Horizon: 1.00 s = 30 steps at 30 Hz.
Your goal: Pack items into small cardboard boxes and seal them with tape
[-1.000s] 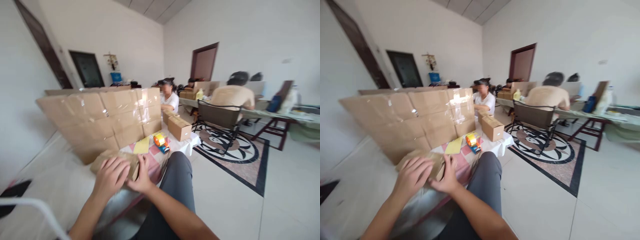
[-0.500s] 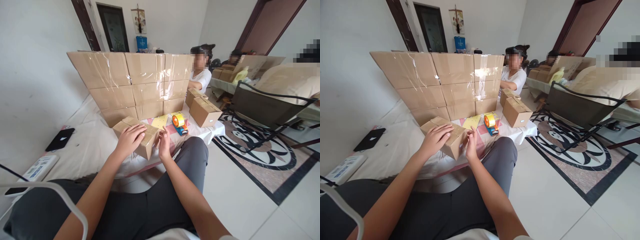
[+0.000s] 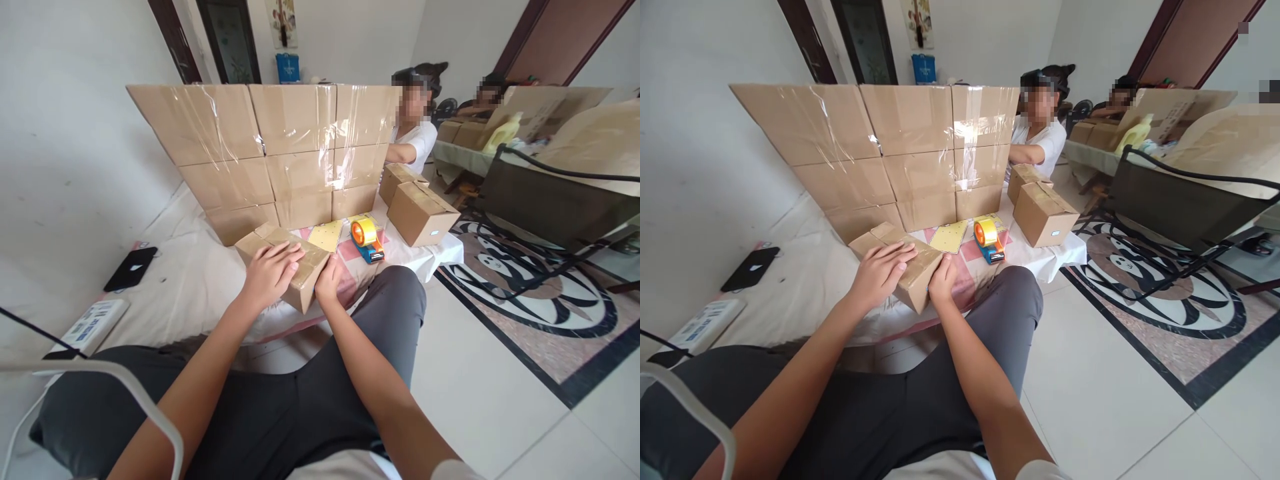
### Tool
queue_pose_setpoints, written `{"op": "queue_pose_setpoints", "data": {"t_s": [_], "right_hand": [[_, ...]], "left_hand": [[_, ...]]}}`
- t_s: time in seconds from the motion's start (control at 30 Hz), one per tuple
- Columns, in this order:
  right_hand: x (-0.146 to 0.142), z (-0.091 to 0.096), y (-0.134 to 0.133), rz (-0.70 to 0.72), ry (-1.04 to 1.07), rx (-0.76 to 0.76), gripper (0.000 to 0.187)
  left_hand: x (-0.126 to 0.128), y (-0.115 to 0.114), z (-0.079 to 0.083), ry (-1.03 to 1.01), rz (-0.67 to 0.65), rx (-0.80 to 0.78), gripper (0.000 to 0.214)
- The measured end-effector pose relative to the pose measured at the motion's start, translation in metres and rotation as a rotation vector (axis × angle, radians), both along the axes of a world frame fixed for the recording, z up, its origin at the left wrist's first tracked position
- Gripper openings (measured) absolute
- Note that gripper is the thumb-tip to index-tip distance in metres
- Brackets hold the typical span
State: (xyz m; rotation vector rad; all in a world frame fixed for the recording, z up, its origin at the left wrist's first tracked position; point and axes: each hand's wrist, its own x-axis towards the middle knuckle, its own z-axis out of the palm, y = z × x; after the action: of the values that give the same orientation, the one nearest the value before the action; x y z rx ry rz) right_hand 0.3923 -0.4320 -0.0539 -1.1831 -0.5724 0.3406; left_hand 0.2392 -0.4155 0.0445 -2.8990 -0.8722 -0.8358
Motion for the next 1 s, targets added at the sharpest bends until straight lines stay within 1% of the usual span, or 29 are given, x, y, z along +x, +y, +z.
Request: {"op": "queue_pose_setpoints", "data": {"t_s": [0.07, 0.17, 0.27, 0.43, 0.53, 0.63, 0.7, 0.8, 0.87, 0.93, 1.0], "right_hand": [[0.000, -0.002, -0.002, -0.049, -0.061, -0.041, 0.049], [0.003, -0.003, -0.004, -0.077, -0.078, -0.034, 0.052], [0.005, 0.002, -0.006, -0.045, -0.035, -0.001, 0.053], [0.001, 0.008, -0.012, 0.019, 0.042, 0.021, 0.055], [-0.005, 0.007, -0.014, 0.038, -0.021, 0.043, 0.051], [-0.012, 0.006, -0.013, 0.042, -0.096, 0.083, 0.051], [-0.014, 0.007, -0.013, 0.062, -0.104, 0.086, 0.054], [-0.011, 0.009, -0.015, 0.092, -0.084, 0.092, 0.056], [-0.006, 0.009, -0.016, 0.050, -0.011, 0.096, 0.054], [0.000, 0.011, -0.015, -0.020, 0.071, 0.076, 0.050], [0.004, 0.013, -0.010, -0.088, 0.081, 0.055, 0.044]], "left_hand": [[0.005, -0.005, 0.001, 0.022, 0.000, 0.019, 0.050], [0.013, -0.012, 0.002, 0.036, 0.019, 0.045, 0.050], [0.015, -0.012, 0.003, 0.025, 0.046, 0.047, 0.050], [0.006, -0.004, 0.001, -0.014, 0.064, -0.008, 0.051], [0.004, -0.004, -0.003, -0.029, 0.043, -0.018, 0.050], [0.007, -0.010, -0.006, -0.089, 0.047, -0.012, 0.049], [0.008, -0.012, -0.006, -0.120, 0.056, -0.020, 0.049], [0.006, -0.009, -0.003, -0.116, 0.050, -0.039, 0.048], [0.003, -0.006, -0.001, -0.087, 0.039, -0.049, 0.048], [0.002, -0.005, 0.000, -0.061, 0.035, -0.061, 0.049], [0.004, -0.008, -0.001, -0.041, 0.032, -0.056, 0.049]]}}
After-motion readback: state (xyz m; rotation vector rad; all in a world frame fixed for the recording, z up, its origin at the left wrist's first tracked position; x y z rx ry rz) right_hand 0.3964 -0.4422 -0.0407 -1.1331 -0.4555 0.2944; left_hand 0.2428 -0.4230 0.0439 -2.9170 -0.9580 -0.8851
